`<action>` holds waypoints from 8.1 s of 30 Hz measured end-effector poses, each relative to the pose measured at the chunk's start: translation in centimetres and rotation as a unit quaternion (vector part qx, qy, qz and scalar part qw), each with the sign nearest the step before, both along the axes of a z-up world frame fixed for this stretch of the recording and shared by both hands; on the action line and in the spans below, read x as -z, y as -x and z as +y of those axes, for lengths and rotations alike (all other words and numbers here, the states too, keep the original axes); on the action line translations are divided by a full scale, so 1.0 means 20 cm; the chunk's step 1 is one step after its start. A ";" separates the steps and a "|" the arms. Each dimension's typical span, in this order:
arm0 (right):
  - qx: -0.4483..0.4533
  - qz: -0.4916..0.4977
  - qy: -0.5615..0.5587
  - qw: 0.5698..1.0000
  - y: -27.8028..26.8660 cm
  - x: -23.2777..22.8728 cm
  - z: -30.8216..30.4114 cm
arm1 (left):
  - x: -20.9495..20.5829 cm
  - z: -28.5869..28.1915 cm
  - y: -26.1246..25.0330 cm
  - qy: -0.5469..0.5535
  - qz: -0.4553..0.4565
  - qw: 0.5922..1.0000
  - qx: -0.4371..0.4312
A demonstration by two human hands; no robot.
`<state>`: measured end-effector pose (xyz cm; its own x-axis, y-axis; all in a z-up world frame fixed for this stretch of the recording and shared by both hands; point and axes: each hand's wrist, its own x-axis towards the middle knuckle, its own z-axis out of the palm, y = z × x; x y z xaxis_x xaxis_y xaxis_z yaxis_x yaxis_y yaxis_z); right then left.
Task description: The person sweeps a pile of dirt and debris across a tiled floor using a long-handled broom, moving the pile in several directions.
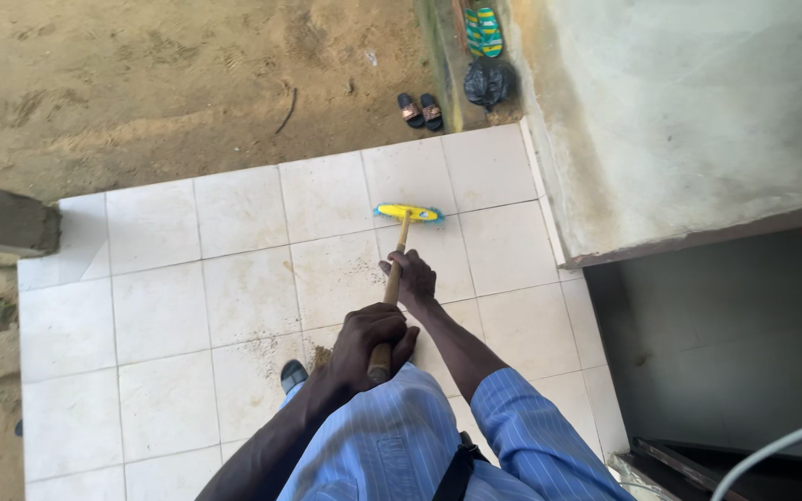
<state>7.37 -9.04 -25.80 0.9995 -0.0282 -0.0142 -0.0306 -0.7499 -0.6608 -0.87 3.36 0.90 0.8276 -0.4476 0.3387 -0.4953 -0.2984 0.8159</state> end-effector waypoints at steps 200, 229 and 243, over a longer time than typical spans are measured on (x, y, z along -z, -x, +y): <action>0.885 -0.008 0.008 0.466 -1.06 -0.42 2.38 | -0.42 1.47 -2.31 0.098 0.115 0.235 0.960; 0.809 0.084 -0.118 0.570 -1.10 -0.52 2.85 | 0.31 1.74 -2.15 0.051 -0.010 0.090 0.995; 0.766 -0.341 -0.112 0.534 -1.25 -1.48 3.22 | 1.00 1.73 -1.79 -0.125 0.016 0.315 0.941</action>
